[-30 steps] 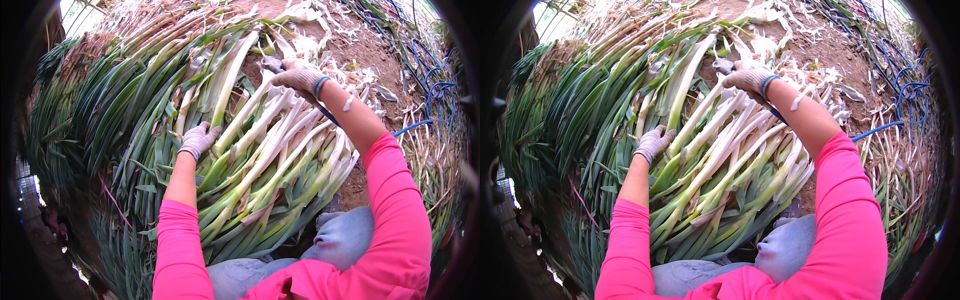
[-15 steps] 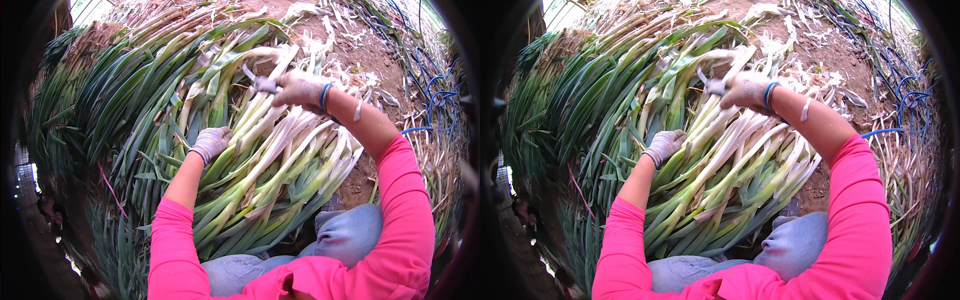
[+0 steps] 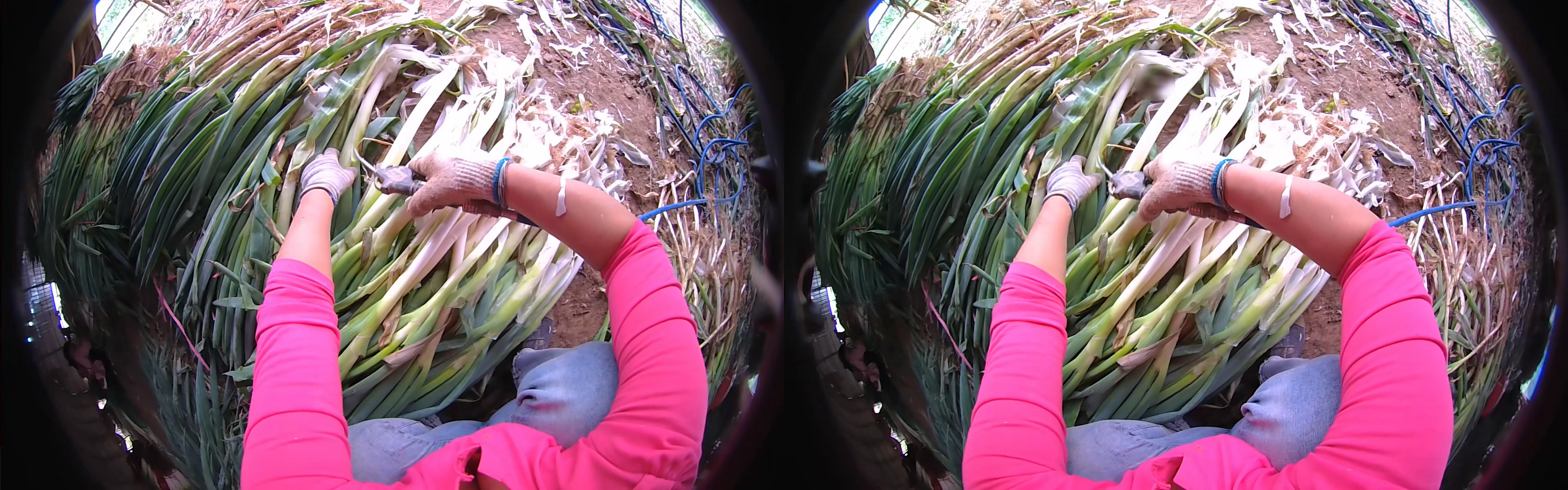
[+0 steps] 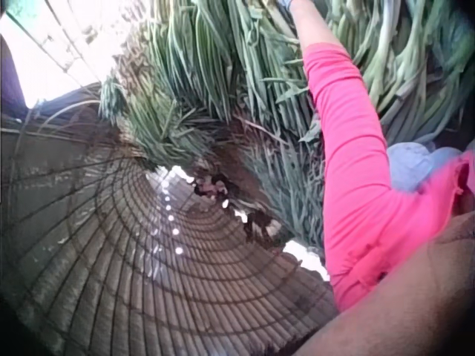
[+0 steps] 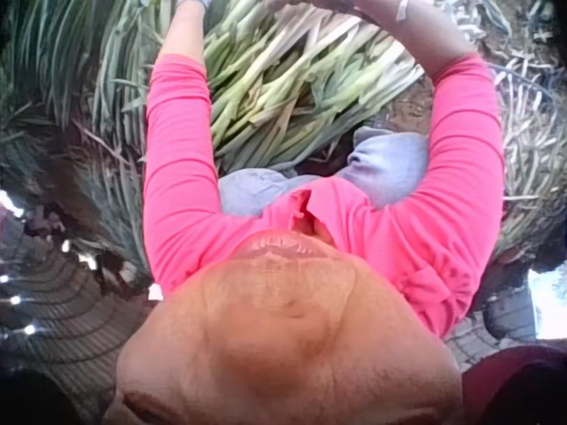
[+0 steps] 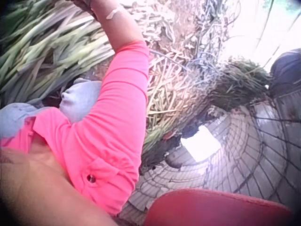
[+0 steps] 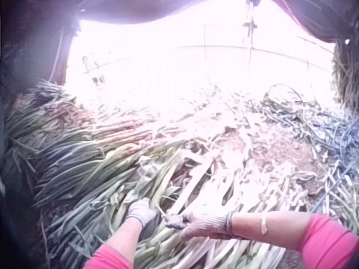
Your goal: The person sits on the ground and uses a knife to trim the outer layers and tips of long green leaves. They handle the leaves one at a time, cutting away unwanted parts and placing the trimmed pieces aside.
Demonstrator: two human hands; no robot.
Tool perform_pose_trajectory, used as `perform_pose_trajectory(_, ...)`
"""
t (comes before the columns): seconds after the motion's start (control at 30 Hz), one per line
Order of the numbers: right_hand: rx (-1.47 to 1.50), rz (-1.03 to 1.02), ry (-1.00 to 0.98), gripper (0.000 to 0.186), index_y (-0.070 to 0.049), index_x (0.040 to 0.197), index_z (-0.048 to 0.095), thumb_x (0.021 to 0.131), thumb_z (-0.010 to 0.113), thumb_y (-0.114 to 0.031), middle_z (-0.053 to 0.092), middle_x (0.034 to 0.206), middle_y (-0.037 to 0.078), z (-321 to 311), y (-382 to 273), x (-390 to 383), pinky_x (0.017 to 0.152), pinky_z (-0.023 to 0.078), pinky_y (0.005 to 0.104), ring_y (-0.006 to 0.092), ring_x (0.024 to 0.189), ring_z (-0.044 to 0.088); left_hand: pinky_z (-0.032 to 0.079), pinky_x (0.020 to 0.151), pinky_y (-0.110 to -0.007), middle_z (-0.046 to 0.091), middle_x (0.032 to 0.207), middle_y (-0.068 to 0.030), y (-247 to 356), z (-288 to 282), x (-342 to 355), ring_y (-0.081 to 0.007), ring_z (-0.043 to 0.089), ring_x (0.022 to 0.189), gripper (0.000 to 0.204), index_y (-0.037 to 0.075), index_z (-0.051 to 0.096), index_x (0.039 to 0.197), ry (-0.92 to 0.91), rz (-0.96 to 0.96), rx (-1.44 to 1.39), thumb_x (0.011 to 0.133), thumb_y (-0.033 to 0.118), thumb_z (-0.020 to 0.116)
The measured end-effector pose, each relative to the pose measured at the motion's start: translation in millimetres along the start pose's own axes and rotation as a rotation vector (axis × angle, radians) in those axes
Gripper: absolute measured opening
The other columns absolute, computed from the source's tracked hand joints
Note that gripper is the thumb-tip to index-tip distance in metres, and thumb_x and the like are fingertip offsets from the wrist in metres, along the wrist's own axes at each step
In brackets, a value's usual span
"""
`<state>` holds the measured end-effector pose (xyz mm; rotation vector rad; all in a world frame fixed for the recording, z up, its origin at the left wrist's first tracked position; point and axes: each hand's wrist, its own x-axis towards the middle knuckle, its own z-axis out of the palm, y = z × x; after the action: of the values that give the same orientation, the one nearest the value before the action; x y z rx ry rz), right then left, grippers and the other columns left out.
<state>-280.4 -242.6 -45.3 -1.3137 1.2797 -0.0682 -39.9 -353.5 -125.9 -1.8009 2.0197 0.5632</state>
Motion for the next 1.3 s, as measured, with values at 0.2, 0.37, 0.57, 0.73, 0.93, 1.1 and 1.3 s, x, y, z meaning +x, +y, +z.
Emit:
perform_pose_trajectory(0.2,-0.031,-0.036,0.249,0.033,-0.004,0.09,0.069,0.076,0.077,-0.032,0.061,0.062,0.005,-38.7,6.8,19.1,0.039,0.045,0.0341,0.0152,0.04,0.052,0.045,0.109,-0.04,0.063,0.135,-0.0198,-10.6,-9.2,5.1,-0.0322,0.06,0.126,0.081,0.007,0.059,0.138,-0.099,0.019,-0.041,0.074,0.054,0.077)
perform_pose_trajectory(0.37,-0.082,-0.008,0.424,0.036,-0.002,0.089,0.068,0.077,0.075,-0.035,0.061,0.058,0.008,-56.1,25.6,34.2,0.044,0.05,0.0337,0.0193,0.041,0.056,0.046,0.107,-0.041,0.063,0.135,-0.0187,-7.0,-5.0,6.6,-0.0323,0.061,0.125,0.083,0.007,0.057,0.139,-0.09,0.045,-0.048,0.074,0.055,0.077)
perform_pose_trajectory(0.57,-0.054,0.051,0.02,0.032,-0.006,0.095,0.07,0.077,0.075,-0.032,0.061,0.062,0.003,-7.5,-19.6,-34.0,0.04,0.044,0.0308,0.0134,0.041,0.053,0.047,0.105,-0.041,0.062,0.135,-0.0222,-5.3,-11.9,-8.8,-0.0342,0.062,0.122,0.087,0.004,0.052,0.141,-0.12,0.001,-0.055,0.073,0.052,0.077)
perform_pose_trajectory(0.73,0.044,-0.01,0.187,0.036,-0.007,0.099,0.071,0.075,0.077,-0.034,0.061,0.063,0.004,-24.6,2.3,-12.0,0.04,0.044,0.0305,0.0138,0.041,0.053,0.044,0.109,-0.04,0.058,0.14,-0.0245,-9.5,-2.5,-17.6,-0.0345,0.059,0.128,0.091,0.002,0.048,0.147,-0.086,0.054,-0.075,0.077,0.054,0.073)
perform_pose_trajectory(0.93,-0.029,0.058,0.396,0.046,-0.002,0.093,0.071,0.07,0.08,-0.042,0.069,0.077,0.01,-67.4,13.3,14.7,0.062,0.052,0.0342,0.0197,0.063,0.063,0.043,0.11,-0.04,0.057,0.14,-0.0271,-25.4,18.2,-25.1,-0.0361,0.056,0.13,0.089,-0.001,0.047,0.147,-0.076,0.129,-0.127,0.081,0.055,0.071)
perform_pose_trajectory(1.1,-0.112,0.087,0.498,0.033,-0.005,0.074,0.074,0.071,0.075,-0.037,0.061,0.052,0.011,-86.5,17.8,40.1,0.055,0.054,0.0361,0.0237,0.043,0.06,0.046,0.105,-0.039,0.062,0.132,-0.0301,-38.0,36.0,-35.4,-0.0374,0.061,0.125,0.09,-0.008,0.044,0.146,-0.133,0.099,-0.243,0.084,0.05,0.074)
perform_pose_trajectory(1.3,-0.136,0.189,0.507,0.041,-0.006,0.1,0.079,0.073,0.073,-0.037,0.071,0.07,0.015,-84.3,12.7,38.3,0.076,0.059,0.0384,0.0267,0.064,0.071,0.046,0.104,-0.036,0.062,0.131,-0.0286,-52.2,54.7,-38.9,-0.0338,0.061,0.122,0.086,-0.01,0.042,0.146,-0.166,0.131,-0.305,0.088,0.047,0.072)
